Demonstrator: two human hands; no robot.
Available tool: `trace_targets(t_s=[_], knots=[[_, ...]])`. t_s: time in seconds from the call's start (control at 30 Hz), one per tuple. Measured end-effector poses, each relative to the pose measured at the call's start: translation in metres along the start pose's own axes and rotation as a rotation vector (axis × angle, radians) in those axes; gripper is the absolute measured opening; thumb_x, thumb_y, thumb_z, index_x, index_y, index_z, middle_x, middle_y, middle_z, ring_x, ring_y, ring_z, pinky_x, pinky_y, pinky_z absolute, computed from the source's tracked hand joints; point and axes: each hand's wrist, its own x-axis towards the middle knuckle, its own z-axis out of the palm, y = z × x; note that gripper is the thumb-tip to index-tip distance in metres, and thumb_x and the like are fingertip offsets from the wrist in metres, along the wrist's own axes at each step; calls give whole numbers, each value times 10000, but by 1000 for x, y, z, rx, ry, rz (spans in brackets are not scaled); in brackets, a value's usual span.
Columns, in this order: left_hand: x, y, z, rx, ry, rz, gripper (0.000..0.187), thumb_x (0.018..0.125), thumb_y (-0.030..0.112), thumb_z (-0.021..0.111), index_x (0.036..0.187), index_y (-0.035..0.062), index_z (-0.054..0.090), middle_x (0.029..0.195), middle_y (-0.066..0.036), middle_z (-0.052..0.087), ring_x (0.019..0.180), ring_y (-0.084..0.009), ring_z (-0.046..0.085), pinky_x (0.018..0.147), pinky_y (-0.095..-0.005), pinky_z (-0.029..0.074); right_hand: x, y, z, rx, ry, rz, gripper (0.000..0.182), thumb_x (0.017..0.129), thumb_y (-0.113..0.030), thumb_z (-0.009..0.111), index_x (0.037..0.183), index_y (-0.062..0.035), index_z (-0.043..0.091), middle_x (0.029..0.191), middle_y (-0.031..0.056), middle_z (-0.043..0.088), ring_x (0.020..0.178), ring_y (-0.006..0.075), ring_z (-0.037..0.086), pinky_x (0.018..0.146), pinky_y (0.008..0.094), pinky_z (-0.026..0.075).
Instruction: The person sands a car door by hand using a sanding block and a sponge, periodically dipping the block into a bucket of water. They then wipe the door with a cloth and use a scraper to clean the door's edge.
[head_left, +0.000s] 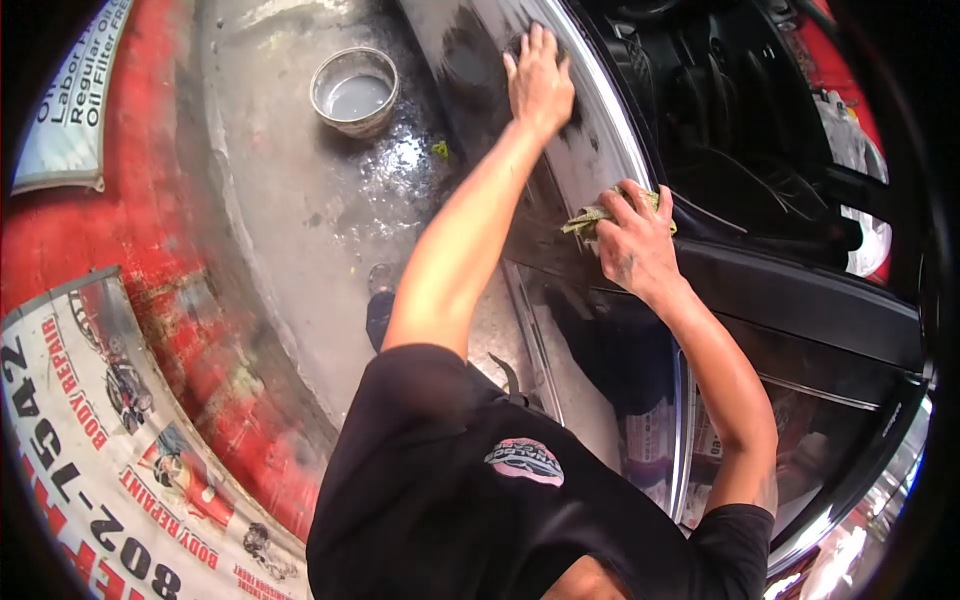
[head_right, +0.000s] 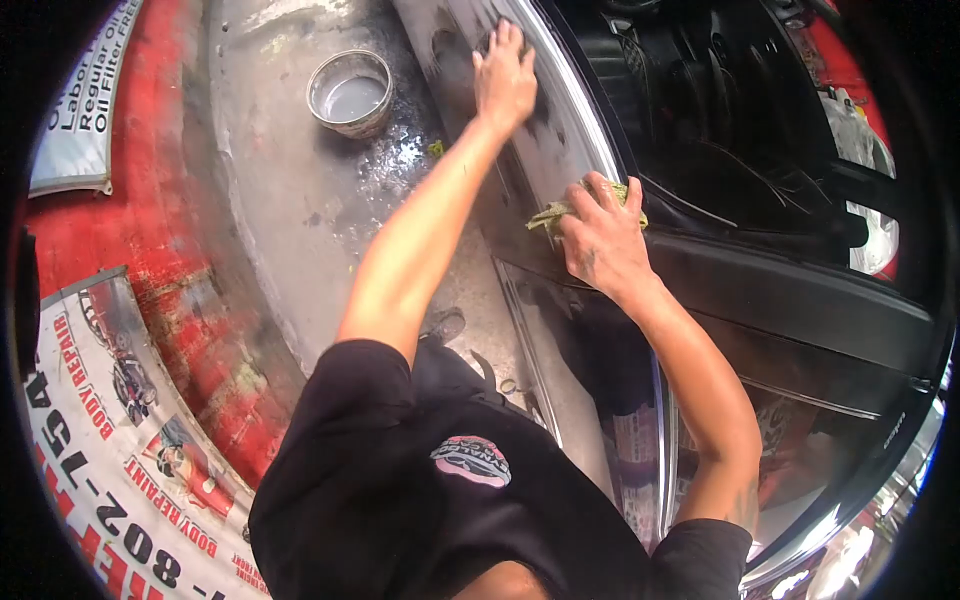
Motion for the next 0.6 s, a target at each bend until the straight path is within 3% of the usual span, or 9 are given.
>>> trace_targets(t_s=[0.07,0.13,0.2,0.23,0.27,0.33,0.4,0.47,0.6], knots=[[-70,12,6,92,-3,165,665,958,138,645,1571,-57,478,1705,-250,384,1586,-416,360,1308,-635,198,1,1,1,9,10,6,127,738,-167,788,853,-119,763,1256,78,622,1370,332,502,1077,717,351],[-150,39,-12,-59,-164,184,775,838,27,699,1581,-26,486,1725,-210,375,1604,-388,346,1311,-647,189,-3,2,4,49,-18,27,143,705,-128,776,840,-118,729,1300,56,622,1384,336,498,1089,698,345],[-141,20,-10,-21,-172,267,634,1030,103,623,1641,94,455,1727,-138,395,1625,-337,321,1314,-636,187,-3,3,4,25,-16,43,137,703,-128,776,830,-117,726,1303,57,622,1383,338,498,1088,697,345],[-121,5,-9,-45,-176,297,637,1028,108,626,1643,144,467,1728,-93,406,1625,-306,328,1316,-641,173,-2,1,4,14,-18,37,131,702,-129,776,820,-116,723,1305,58,621,1383,340,499,1088,695,345],[-91,-7,-9,-17,-140,305,615,1035,132,627,1631,113,477,1722,-119,405,1617,-322,338,1312,-648,174,2,2,6,15,-10,32,131,702,-129,776,820,-116,723,1305,58,621,1383,340,499,1088,695,345],[-18,-14,-3,-35,1,52,530,1091,252,546,1573,30,529,1691,-176,436,1577,-358,394,1294,-652,210,-3,0,6,7,31,11,126,704,-133,776,813,-115,716,1309,60,620,1382,342,500,1089,702,347],[11,-15,-3,15,25,10,530,1075,236,544,1527,-40,543,1666,-229,456,1542,-405,431,1291,-643,223,-6,-1,4,1,23,2,122,710,-134,772,814,-114,713,1312,59,620,1382,339,500,1096,707,345],[-32,-2,8,-14,83,50,555,1040,188,596,1537,-48,526,1687,-223,428,1558,-421,405,1299,-623,229,-3,0,7,14,28,10,118,711,-135,771,813,-115,715,1310,61,623,1382,339,499,1099,714,343],[-162,23,8,-110,-80,150,675,969,110,674,1602,-6,472,1720,-213,381,1601,-436,332,1298,-615,249,-4,2,9,12,46,1,129,700,-144,779,809,-114,716,1312,72,619,1386,345,490,1096,724,337]])
